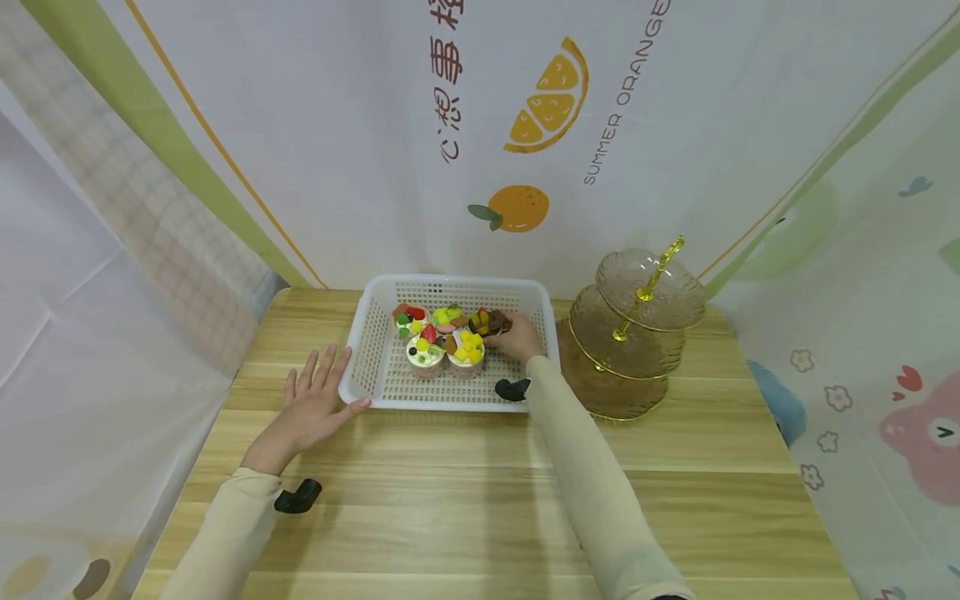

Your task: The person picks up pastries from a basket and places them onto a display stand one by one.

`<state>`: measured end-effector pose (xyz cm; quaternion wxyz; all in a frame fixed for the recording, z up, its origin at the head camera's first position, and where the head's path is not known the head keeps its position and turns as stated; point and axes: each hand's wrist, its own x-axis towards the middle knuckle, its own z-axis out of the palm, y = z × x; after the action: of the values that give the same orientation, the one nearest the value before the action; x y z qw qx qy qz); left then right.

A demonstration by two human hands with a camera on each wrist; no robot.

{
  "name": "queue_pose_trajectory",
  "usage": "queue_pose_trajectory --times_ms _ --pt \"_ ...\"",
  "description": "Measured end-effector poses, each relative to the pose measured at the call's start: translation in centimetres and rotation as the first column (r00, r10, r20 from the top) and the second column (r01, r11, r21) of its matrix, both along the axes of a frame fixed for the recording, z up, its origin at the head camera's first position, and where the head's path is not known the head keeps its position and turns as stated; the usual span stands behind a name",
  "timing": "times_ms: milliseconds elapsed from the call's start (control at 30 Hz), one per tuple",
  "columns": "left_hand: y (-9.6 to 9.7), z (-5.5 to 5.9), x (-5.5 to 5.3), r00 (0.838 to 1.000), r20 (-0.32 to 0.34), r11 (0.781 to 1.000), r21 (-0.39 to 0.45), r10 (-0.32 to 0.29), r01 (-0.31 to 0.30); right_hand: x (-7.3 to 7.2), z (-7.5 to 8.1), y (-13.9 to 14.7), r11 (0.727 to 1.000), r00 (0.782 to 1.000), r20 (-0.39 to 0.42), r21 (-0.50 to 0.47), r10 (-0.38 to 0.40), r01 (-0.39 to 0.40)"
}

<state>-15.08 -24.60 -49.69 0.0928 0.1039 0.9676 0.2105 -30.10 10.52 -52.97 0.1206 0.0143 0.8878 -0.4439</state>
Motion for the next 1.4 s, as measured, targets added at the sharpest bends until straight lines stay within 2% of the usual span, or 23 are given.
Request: queue_pose_trajectory --times_ms 300,533,933,1133,1400 --pt "0.3 0.2 -0.1 1.0 -0.004 1.0 -0.001 -0.004 0.004 -0.1 -0.3 0.2 0.998 0.999 -0.026 0.045 -0.031 0.032" --pt "0.4 0.2 -0.3 1.0 -0.002 1.0 -0.003 -0.008 0.008 0.0 0.0 0.3 0.999 0.996 -0.074 -0.005 -0.05 0.05" --pt "0.3 -0.1 -0.5 1.0 0.003 1.0 -0.002 -0.012 0.012 0.1 0.9 0.5 0.999 0.995 -0.101 0.043 -0.006 0.01" --pt "0.2 -0.2 -0.5 1.0 0.006 1.0 -0.001 -0.007 0.008 0.7 2.4 0.5 1.0 0.99 -0.14 -0.003 0.028 -0.029" --pt "0.1 -0.1 -0.3 1.0 0.005 1.0 -0.006 -0.004 0.004 -0.1 3.0 1.2 0.994 0.982 -0.18 -0.078 0.064 -0.079"
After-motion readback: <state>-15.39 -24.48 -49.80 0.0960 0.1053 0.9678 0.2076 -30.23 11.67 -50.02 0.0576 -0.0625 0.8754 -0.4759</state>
